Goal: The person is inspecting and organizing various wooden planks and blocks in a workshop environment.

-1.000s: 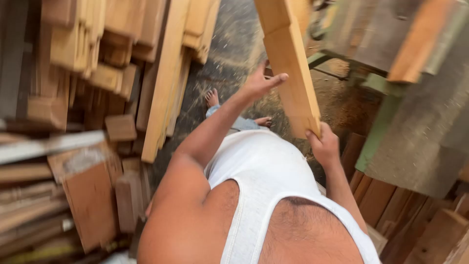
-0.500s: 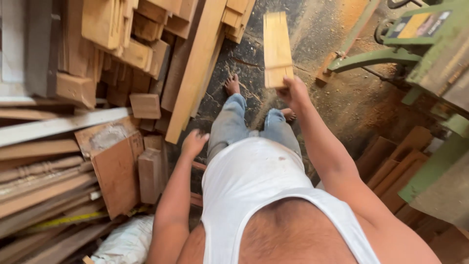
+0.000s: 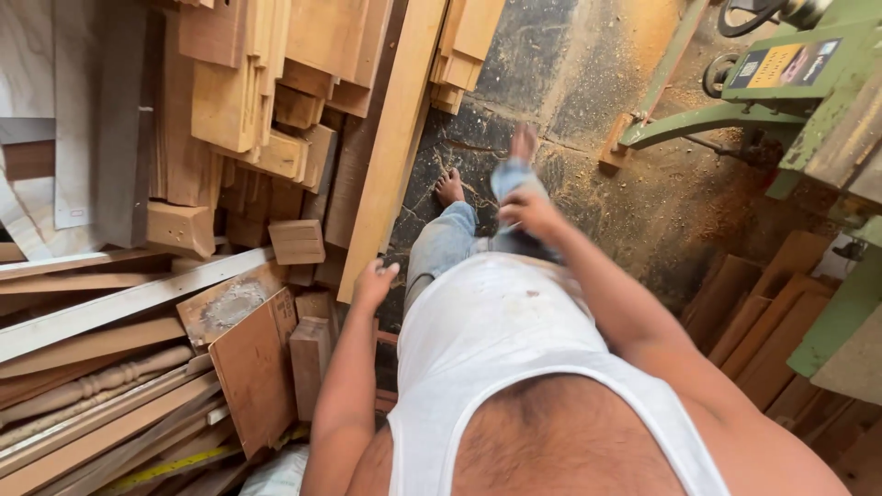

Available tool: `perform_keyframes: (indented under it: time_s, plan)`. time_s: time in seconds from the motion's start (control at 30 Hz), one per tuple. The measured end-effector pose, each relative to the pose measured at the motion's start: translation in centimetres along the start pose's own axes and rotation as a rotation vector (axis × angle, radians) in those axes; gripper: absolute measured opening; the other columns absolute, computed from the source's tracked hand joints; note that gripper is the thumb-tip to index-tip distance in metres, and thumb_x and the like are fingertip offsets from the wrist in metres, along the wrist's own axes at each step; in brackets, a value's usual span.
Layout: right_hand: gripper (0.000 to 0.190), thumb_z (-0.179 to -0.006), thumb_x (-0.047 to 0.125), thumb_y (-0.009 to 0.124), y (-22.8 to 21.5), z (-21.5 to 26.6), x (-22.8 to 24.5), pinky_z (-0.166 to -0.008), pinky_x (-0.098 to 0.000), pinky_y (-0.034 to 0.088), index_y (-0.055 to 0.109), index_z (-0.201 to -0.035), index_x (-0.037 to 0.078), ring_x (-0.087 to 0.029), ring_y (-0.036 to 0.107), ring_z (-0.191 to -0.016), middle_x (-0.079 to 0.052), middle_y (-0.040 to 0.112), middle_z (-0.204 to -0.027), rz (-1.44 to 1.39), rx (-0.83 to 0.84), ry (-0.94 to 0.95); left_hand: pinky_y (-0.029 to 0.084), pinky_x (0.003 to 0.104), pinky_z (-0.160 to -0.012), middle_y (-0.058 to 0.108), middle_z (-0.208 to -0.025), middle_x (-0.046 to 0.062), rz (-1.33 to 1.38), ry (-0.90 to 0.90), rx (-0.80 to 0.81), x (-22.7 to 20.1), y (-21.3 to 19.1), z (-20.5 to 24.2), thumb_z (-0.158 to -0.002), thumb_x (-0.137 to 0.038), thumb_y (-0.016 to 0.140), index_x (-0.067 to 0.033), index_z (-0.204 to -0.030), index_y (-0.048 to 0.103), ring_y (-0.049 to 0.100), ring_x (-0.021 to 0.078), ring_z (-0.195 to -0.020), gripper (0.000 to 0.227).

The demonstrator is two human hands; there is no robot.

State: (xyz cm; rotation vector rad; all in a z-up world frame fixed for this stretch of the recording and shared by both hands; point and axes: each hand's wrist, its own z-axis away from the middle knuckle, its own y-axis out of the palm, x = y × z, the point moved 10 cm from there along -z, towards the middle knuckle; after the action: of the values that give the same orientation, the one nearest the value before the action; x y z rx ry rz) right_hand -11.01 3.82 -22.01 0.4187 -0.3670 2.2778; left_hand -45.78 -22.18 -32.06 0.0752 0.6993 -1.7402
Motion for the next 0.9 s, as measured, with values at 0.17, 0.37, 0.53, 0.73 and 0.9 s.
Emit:
perform_keyframes:
  time_s: [0.17,0.37,0.53,0.73,0.9]
  plan:
    - [0.019,-0.099,0.011,0.065,-13.1,-1.2,-7.2,-0.069,-0.0279,0.057,0.067,-0.115,0.002,-0.015,0.069,-0.08,-0.008,0.073,-0.097,-0.183,-0.297,-0.114,0.055,0.04,-0.092,0.075,-0.112,0.02,-0.048,0.073,-0.031,-7.4,-1.9,-2.3,-0.085,-0.046,0.077,0.0016,-0.13,0.064,0.072,0.0309,-0.106,0.067]
    - [0.017,-0.101,0.009,0.064,-18.7,-2.1,-13.4,-0.06,-0.0274,0.052,0.062,-0.117,0.004,-0.014,0.065,-0.073,-0.009,0.073,-0.096,-0.462,-0.417,-0.131,0.054,0.041,-0.095,0.074,-0.115,0.019,-0.051,0.162,-0.123,-14.0,-5.2,-4.7,-0.085,-0.046,0.076,0.0013,-0.131,0.063,0.071,0.0304,-0.108,0.068]
    - [0.018,-0.101,0.016,0.063,-19.6,-4.1,-12.7,-0.063,-0.0277,0.056,0.061,-0.117,0.007,-0.013,0.069,-0.076,-0.005,0.073,-0.101,-0.485,-0.293,-0.005,0.053,0.042,-0.098,0.073,-0.119,0.02,-0.057,0.139,-0.154,-16.9,-4.4,-8.1,-0.086,-0.047,0.074,0.0013,-0.131,0.064,0.07,0.0317,-0.112,0.067]
    - [0.017,-0.102,0.018,0.064,-27.5,-14.8,-10.3,-0.061,-0.0302,0.051,0.063,-0.116,0.009,-0.015,0.063,-0.074,-0.005,0.07,-0.098,-0.473,-0.262,-0.044,0.049,0.046,-0.096,0.063,-0.125,0.027,-0.026,0.392,-0.038,-28.4,0.0,-21.4,-0.087,-0.05,0.081,0.0062,-0.132,0.058,0.062,0.0394,-0.117,0.076]
    - [0.023,-0.093,0.022,0.072,-36.5,-21.7,1.6,-0.066,-0.0358,0.054,0.071,-0.109,0.005,-0.02,0.066,-0.074,-0.012,0.075,-0.09,0.135,-0.298,0.007,0.055,0.044,-0.082,0.071,-0.099,0.018,0.118,0.55,-0.278,-55.6,-7.5,-31.0,-0.088,-0.042,0.077,-0.0011,-0.11,0.065,0.068,0.0316,-0.092,0.048]
